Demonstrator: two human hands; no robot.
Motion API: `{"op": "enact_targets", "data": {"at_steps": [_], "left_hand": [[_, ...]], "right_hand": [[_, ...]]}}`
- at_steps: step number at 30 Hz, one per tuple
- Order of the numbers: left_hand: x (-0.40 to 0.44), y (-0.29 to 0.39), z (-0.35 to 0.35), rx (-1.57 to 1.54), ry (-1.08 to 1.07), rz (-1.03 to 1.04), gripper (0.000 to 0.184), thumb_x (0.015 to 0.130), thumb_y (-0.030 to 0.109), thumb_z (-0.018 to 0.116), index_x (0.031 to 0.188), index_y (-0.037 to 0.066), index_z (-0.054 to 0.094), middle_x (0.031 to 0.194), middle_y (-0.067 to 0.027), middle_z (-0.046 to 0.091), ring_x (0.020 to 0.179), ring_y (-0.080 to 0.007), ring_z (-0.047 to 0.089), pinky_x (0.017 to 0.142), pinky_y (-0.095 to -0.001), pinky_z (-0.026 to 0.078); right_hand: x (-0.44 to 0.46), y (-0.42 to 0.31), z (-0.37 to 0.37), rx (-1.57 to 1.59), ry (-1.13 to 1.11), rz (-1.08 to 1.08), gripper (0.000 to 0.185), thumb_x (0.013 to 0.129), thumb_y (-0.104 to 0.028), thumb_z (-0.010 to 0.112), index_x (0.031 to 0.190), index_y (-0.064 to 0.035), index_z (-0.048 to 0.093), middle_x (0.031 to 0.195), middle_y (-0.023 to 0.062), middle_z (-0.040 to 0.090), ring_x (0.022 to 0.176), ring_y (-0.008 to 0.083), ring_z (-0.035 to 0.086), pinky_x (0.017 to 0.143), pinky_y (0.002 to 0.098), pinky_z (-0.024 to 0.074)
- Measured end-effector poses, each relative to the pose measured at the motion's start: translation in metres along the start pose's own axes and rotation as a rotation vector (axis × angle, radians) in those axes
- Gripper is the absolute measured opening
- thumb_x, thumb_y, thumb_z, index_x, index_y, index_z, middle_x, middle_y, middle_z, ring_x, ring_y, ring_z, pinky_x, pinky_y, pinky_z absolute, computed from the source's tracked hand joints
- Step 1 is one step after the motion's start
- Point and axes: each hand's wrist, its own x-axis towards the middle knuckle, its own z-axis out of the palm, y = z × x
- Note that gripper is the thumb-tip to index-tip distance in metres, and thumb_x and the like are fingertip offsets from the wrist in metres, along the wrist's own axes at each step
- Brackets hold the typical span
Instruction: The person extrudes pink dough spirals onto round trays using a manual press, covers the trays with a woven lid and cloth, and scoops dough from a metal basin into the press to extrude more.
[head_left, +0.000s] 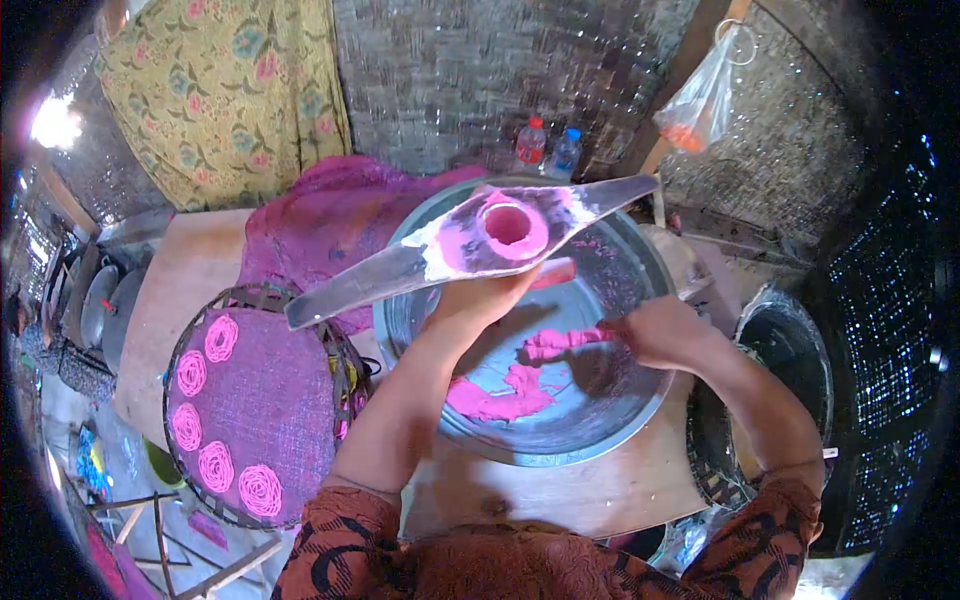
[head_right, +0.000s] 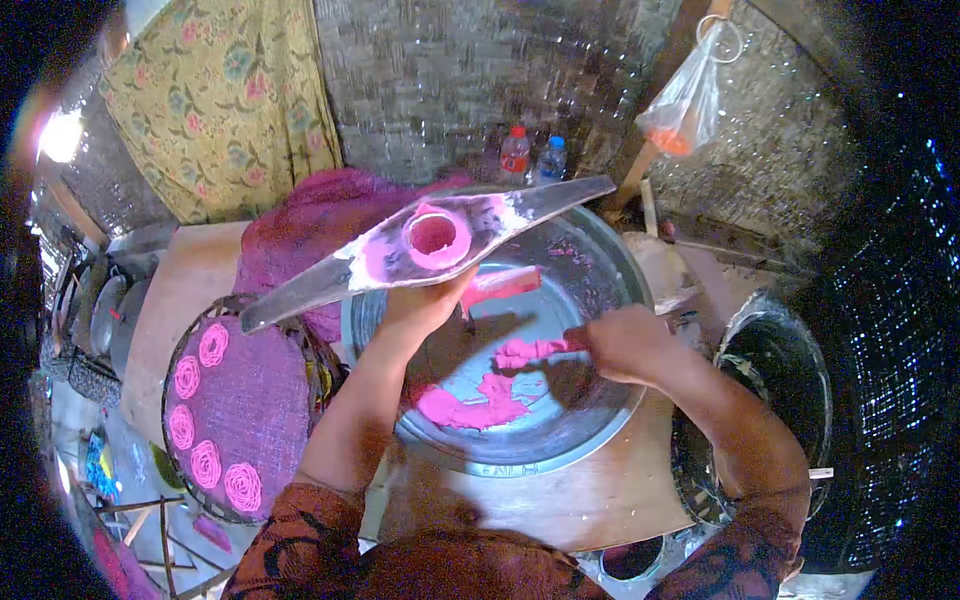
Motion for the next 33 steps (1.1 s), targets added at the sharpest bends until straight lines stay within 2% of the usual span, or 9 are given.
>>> {"op": "enact_targets", "data": {"at_steps": [7,10,11,15,17,20,22,24,33], "left_hand": [[0.011,0.036,-0.028,0.043,-0.289,-0.162,0.038,0.083,0.029,0.061,0.115,0.009,0.056,0.115,-0.0143,0.056,0.109,-0.0302,0.052,0.095,-0.042,0.038],[-0.004,-0.001,-0.015,0.31,-0.08,0.354,0.034,0.084,0.025,0.059,0.116,0.013,0.057,0.115,-0.0132,0.056,0.108,-0.0303,0.052,0.095,-0.0434,0.038],[-0.008,-0.005,-0.011,0.266,-0.073,0.236,0.034,0.084,0.023,0.059,0.116,0.014,0.057,0.115,-0.0129,0.056,0.108,-0.0303,0.053,0.094,-0.0435,0.038],[-0.01,-0.003,-0.013,0.337,-0.065,0.214,0.032,0.083,0.019,0.059,0.114,0.012,0.059,0.112,-0.013,0.058,0.106,-0.0307,0.053,0.092,-0.0437,0.039],[-0.009,0.012,-0.015,0.175,-0.027,0.038,0.029,0.082,0.016,0.059,0.11,0.01,0.061,0.108,-0.0133,0.059,0.104,-0.0317,0.054,0.09,-0.0438,0.04],[-0.007,-0.009,-0.008,0.347,0.036,0.329,0.028,0.082,0.017,0.061,0.108,0.009,0.061,0.108,-0.0131,0.059,0.102,-0.032,0.055,0.089,-0.0429,0.041],[-0.005,0.001,-0.01,0.303,0.053,0.282,0.028,0.081,0.019,0.062,0.107,0.008,0.061,0.107,-0.0126,0.06,0.1,-0.0316,0.055,0.088,-0.0412,0.041],[-0.004,0.011,-0.015,0.048,-0.012,0.061,0.03,0.08,0.021,0.064,0.107,0.009,0.061,0.107,-0.0121,0.06,0.101,-0.0306,0.055,0.088,-0.0406,0.041],[-0.004,0.002,-0.014,0.329,-0.013,0.128,0.027,0.082,0.021,0.062,0.107,0.011,0.061,0.108,-0.0126,0.06,0.102,-0.0319,0.055,0.089,-0.0428,0.041]], "right_hand": [[0.038,0.001,0.043,0.413,-0.348,-0.15,0.032,0.085,-0.026,0.055,0.116,-0.026,0.059,0.096,0.0166,0.065,0.088,0.0335,0.063,0.077,0.0421,0.0489],[0.049,-0.025,0.085,0.605,-0.159,-0.248,0.033,0.084,-0.026,0.056,0.117,-0.0198,0.059,0.097,0.0168,0.065,0.088,0.0348,0.063,0.08,0.0428,0.0481],[0.052,-0.037,0.089,0.684,-0.174,-0.24,0.035,0.082,-0.024,0.056,0.116,-0.0157,0.059,0.097,0.0179,0.064,0.088,0.0362,0.062,0.079,0.0431,0.0482],[0.066,-0.081,0.078,0.674,-0.227,-0.182,0.04,0.086,-0.027,0.057,0.123,-0.0126,0.053,0.101,0.0208,0.062,0.095,0.036,0.06,0.082,0.0412,0.0462],[0.067,-0.091,0.073,0.692,-0.065,-0.215,0.029,0.08,-0.021,0.055,0.105,-0.0084,0.062,0.089,0.0222,0.064,0.085,0.0378,0.062,0.078,0.0469,0.0479],[0.028,-0.089,0.027,0.542,-0.191,-0.16,0.026,0.079,-0.021,0.054,0.099,-0.0056,0.063,0.084,0.0232,0.064,0.081,0.038,0.063,0.074,0.0489,0.0483],[0.015,-0.086,0.015,0.389,-0.254,-0.185,0.025,0.082,-0.02,0.05,0.096,-0.0029,0.062,0.081,0.0234,0.063,0.077,0.0374,0.063,0.069,0.0491,0.0497],[0.008,-0.089,0.012,0.237,-0.161,-0.292,0.024,0.085,-0.017,0.045,0.095,-0.0008,0.061,0.077,0.0232,0.063,0.074,0.0363,0.064,0.065,0.0485,0.0506],[0.063,-0.094,0.044,0.213,0.148,-0.312,0.026,0.086,-0.019,0.044,0.096,-0.0022,0.061,0.082,0.0192,0.064,0.078,0.0342,0.064,0.066,0.0466,0.0511]]}}
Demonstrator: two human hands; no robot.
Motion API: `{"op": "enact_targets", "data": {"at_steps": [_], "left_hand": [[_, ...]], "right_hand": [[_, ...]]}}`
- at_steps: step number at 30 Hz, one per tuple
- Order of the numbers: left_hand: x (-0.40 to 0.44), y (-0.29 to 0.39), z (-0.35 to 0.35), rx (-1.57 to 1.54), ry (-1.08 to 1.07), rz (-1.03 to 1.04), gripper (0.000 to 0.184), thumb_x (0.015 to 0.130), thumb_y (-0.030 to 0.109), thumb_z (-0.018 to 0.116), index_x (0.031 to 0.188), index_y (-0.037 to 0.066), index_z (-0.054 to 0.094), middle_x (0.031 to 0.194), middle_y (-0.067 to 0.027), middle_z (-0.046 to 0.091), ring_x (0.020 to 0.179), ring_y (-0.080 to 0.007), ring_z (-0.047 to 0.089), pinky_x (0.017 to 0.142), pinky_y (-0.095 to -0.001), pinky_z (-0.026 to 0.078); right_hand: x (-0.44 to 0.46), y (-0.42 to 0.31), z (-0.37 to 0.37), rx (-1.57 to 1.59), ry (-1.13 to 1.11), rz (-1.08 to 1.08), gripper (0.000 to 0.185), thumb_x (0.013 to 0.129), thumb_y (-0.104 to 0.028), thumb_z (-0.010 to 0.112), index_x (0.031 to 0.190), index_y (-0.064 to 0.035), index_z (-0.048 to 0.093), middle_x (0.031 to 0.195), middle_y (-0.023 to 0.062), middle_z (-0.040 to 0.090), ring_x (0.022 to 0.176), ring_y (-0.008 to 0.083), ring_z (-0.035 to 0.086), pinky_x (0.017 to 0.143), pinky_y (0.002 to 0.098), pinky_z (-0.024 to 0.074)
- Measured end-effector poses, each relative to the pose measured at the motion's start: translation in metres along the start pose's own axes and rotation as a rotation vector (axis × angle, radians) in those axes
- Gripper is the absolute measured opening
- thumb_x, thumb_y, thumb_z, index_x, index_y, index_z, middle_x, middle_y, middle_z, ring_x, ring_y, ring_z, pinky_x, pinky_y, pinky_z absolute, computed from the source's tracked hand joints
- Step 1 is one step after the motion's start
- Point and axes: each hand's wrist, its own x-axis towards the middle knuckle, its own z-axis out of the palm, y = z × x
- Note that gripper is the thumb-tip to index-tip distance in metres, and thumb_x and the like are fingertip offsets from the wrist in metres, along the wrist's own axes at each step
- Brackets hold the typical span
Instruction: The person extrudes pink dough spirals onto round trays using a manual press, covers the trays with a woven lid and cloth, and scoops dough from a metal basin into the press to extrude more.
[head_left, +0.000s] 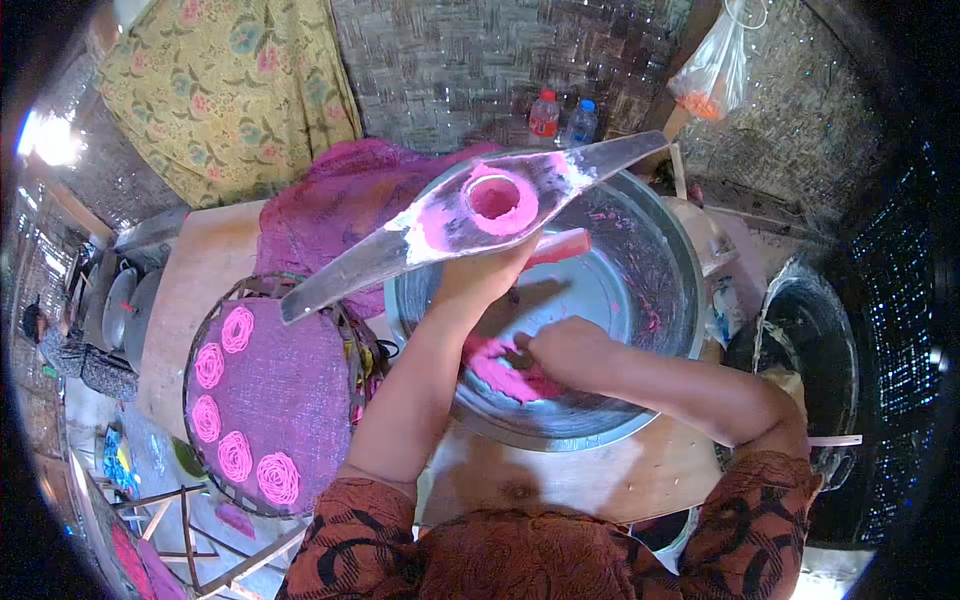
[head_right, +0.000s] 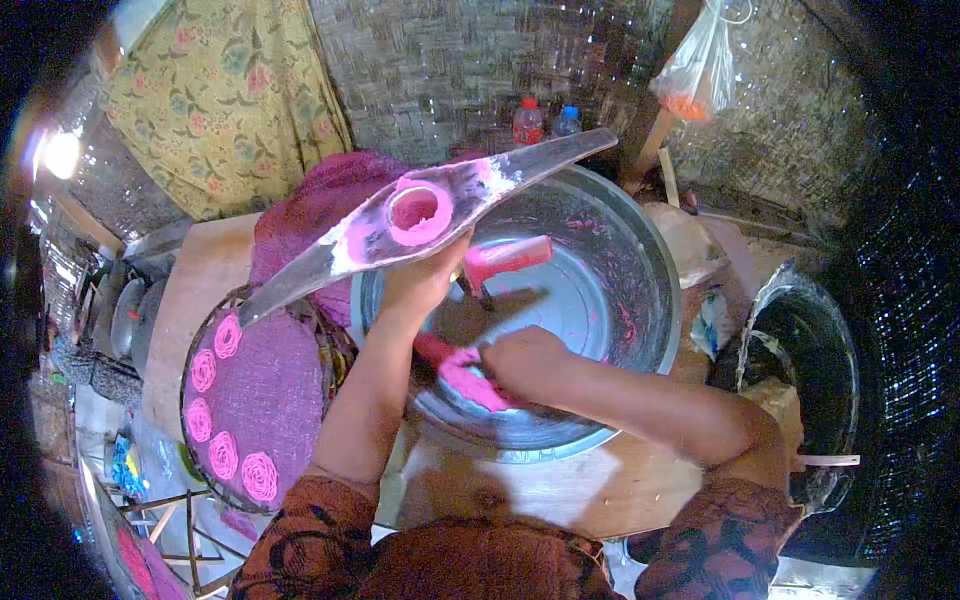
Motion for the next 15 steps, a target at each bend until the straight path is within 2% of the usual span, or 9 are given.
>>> {"op": "enact_targets", "data": {"at_steps": [4,6,7,9,10,12,13,14,15], "left_hand": [[0.001,-0.006,0.003,0.057,-0.029,-0.03,0.027,0.08,0.019,0.061,0.107,0.012,0.062,0.107,-0.0129,0.06,0.102,-0.0316,0.055,0.089,-0.0443,0.041],[0.002,-0.007,0.007,-0.01,0.039,-0.004,0.026,0.079,0.016,0.062,0.105,0.012,0.062,0.103,-0.0123,0.061,0.098,-0.0314,0.056,0.085,-0.0442,0.043],[0.003,-0.008,0.009,-0.015,0.052,0.008,0.026,0.079,0.016,0.062,0.105,0.012,0.062,0.103,-0.0123,0.061,0.098,-0.0314,0.056,0.085,-0.0442,0.043],[0.006,-0.01,0.012,0.026,0.165,0.085,0.027,0.077,0.023,0.064,0.097,0.005,0.06,0.094,-0.0129,0.061,0.091,-0.0301,0.058,0.081,-0.0406,0.044],[0.008,-0.008,0.012,0.155,0.217,0.204,0.024,0.076,0.022,0.065,0.094,0.006,0.061,0.09,-0.0116,0.061,0.088,-0.0292,0.058,0.078,-0.0403,0.044],[0.013,-0.004,0.011,0.166,0.232,0.245,0.022,0.076,0.021,0.065,0.092,0.007,0.061,0.088,-0.0107,0.061,0.086,-0.0284,0.058,0.077,-0.0403,0.044],[0.017,0.001,0.012,0.188,0.227,0.269,0.02,0.075,0.02,0.065,0.09,0.007,0.061,0.086,-0.0099,0.061,0.084,-0.0277,0.058,0.076,-0.0403,0.044],[0.021,0.005,0.016,-0.011,0.271,0.228,0.018,0.073,0.018,0.067,0.086,0.007,0.06,0.083,-0.0085,0.06,0.081,-0.0257,0.058,0.075,-0.0406,0.043],[0.022,0.007,0.013,0.04,0.148,0.149,0.032,0.079,0.021,0.065,0.109,0.012,0.059,0.104,-0.0121,0.059,0.101,-0.0278,0.056,0.089,-0.0437,0.043]], "right_hand": [[-0.047,0.002,-0.029,-0.078,-0.136,0.082,0.023,0.084,-0.02,0.048,0.099,-0.0101,0.062,0.085,0.0167,0.065,0.079,0.0336,0.064,0.067,0.0444,0.0511],[-0.071,0.017,-0.047,0.017,-0.17,0.112,0.029,0.087,-0.023,0.049,0.115,-0.0213,0.058,0.082,0.0157,0.063,0.081,0.0343,0.062,0.064,0.0419,0.0483],[-0.087,0.027,-0.048,0.004,-0.161,0.121,0.029,0.087,-0.023,0.049,0.115,-0.0213,0.058,0.082,0.0157,0.063,0.081,0.0343,0.062,0.064,0.0419,0.0483],[-0.121,0.046,-0.05,0.14,0.001,0.171,0.029,0.088,-0.025,0.052,0.116,-0.0204,0.059,0.085,0.015,0.064,0.081,0.0321,0.063,0.064,0.0411,0.0476],[-0.136,0.044,-0.059,0.121,0.012,0.182,0.029,0.088,-0.025,0.052,0.116,-0.0204,0.059,0.085,0.015,0.064,0.081,0.0321,0.063,0.064,0.0411,0.0476],[-0.169,0.036,-0.079,0.191,-0.182,0.433,0.038,0.086,-0.018,0.052,0.124,-0.0255,0.054,0.088,0.0148,0.065,0.084,0.0285,0.064,0.069,0.0417,0.0478],[-0.183,0.036,-0.082,0.177,-0.164,0.449,0.038,0.086,-0.018,0.052,0.124,-0.0255,0.054,0.088,0.0148,0.065,0.084,0.0285,0.064,0.069,0.0417,0.0478],[-0.199,0.035,-0.083,0.375,-0.068,0.412,0.038,0.086,-0.019,0.054,0.124,-0.02,0.054,0.092,0.0152,0.066,0.084,0.0275,0.065,0.069,0.0418,0.0481],[-0.212,0.034,-0.082,0.57,0.034,0.365,0.039,0.086,-0.02,0.055,0.125,-0.0145,0.053,0.096,0.0155,0.066,0.084,0.0264,0.065,0.07,0.0418,0.0484]]}}
